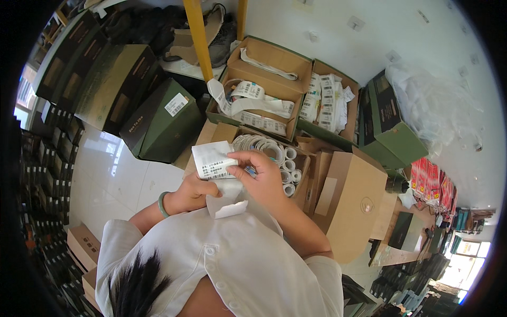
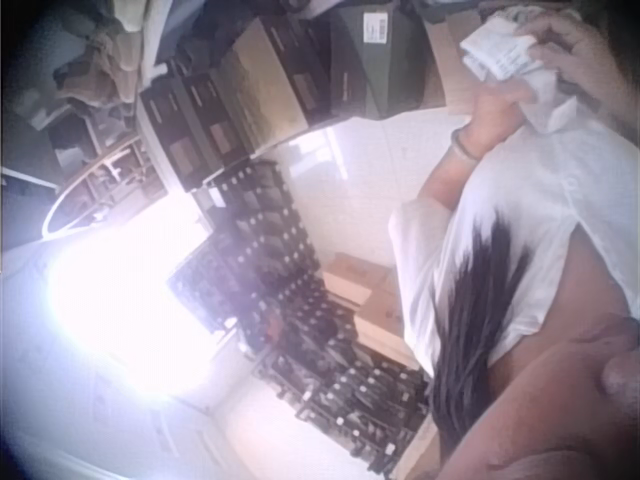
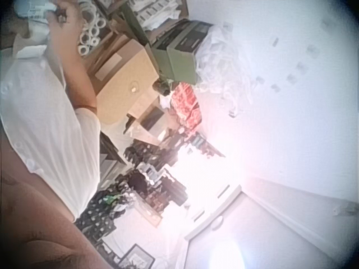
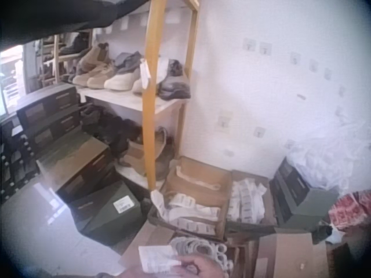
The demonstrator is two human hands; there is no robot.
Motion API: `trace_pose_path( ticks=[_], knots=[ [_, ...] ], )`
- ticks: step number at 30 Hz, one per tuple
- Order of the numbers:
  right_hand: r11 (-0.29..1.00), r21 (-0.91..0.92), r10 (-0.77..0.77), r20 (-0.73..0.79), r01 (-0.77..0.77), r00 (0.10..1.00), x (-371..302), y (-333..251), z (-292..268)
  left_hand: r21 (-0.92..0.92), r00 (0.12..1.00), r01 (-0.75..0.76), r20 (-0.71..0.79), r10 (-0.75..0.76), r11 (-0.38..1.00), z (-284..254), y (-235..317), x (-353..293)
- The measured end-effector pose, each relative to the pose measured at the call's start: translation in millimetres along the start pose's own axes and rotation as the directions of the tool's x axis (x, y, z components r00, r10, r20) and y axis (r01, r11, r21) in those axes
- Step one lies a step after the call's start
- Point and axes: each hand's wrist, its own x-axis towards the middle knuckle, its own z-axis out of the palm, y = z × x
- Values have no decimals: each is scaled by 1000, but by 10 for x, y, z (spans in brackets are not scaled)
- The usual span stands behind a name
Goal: The person selects shipping labels from a box, places them on green shoe boxes, and packs shoes into the boxes with tissue paper and red cards. They then seal the boxes using a heat gun and stack them on a table.
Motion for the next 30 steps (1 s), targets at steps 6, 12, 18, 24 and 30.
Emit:
trace_pose_path(
  ticks=[6, 12, 18, 24, 30],
  knots=[
    [988, -143, -71, -123, 53, 990, -66, -74, 90, 13, 999, 42, 16, -42, 999, 5, 104, 22],
    [694, -662, -524, -193, 284, 829, -81, -108, 201, -72, 997, 26, -75, -31, 997, 57, 96, 34],
    [796, -470, -431, 3, 382, 902, -83, 5, 84, -106, 995, 30, -90, -40, 994, 94, 85, 16],
    [609, -673, -535, 43, 421, 843, -155, 28, 98, -251, 975, 162, -111, -195, 954, 130, -34, -77],
    [612, -585, -528, 197, 532, 826, -135, 132, -22, -459, 929, 266, -112, -352, 848, 164, -56, -86]
  ],
)
